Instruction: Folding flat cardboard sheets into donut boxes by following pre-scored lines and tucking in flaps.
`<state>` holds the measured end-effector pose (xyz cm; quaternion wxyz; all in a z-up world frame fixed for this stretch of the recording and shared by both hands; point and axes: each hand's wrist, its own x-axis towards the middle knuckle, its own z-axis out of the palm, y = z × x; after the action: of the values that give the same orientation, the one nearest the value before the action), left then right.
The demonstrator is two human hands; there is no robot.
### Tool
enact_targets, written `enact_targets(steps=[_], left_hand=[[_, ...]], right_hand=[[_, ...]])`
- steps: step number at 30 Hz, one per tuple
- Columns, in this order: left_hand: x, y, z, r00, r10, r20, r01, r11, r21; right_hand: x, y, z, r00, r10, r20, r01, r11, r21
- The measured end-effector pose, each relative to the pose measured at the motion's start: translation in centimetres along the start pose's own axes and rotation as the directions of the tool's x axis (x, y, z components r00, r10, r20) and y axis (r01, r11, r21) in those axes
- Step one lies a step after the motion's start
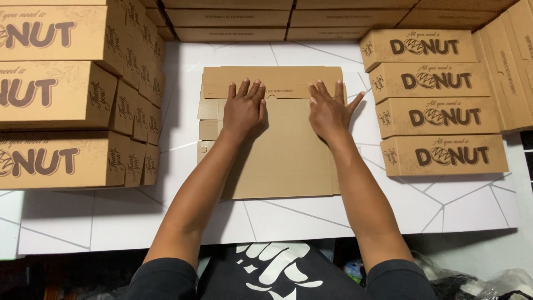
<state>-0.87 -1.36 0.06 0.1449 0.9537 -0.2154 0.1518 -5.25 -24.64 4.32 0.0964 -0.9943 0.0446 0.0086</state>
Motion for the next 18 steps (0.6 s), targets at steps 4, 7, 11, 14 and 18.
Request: enact_targets(steps=[4, 7, 11, 14, 18], left_hand=[[0.8, 2.1, 1.3, 0.999, 0.035, -0.029, -0.034, 0.998, 0.044], [1.3, 3.2, 2.4, 0.998, 0.053, -0.024, -0.053, 0.999, 0.011], [0.3, 0.9, 0.8, 0.999, 0.039, 0.006, -0.04, 0.999, 0.022], [-0.6, -0.9, -1.9, 1.0, 0.007, 0.026, -0.008, 1.0, 0.029], [-0.8, -0.8, -3.6, 0.998, -0.048, 0.044, 0.048, 0.999, -0.006]], right_hand=[[-0.4, -2.2, -1.2, 1.0, -0.005, -0.007, 0.005, 1.0, 0.008], [-0.2, -2.2, -0.8, 0.999, 0.025, -0.027, -0.026, 0.999, -0.04], [-0.3, -0.6, -0.3, 0.999, 0.033, -0.017, -0.034, 0.996, -0.082], [-0.4, -0.6, -0.3, 0.999, 0.046, -0.018, -0.048, 0.995, -0.088], [-0.6, -3.2, -1.2, 0.999, 0.024, -0.025, -0.025, 0.998, -0.052]])
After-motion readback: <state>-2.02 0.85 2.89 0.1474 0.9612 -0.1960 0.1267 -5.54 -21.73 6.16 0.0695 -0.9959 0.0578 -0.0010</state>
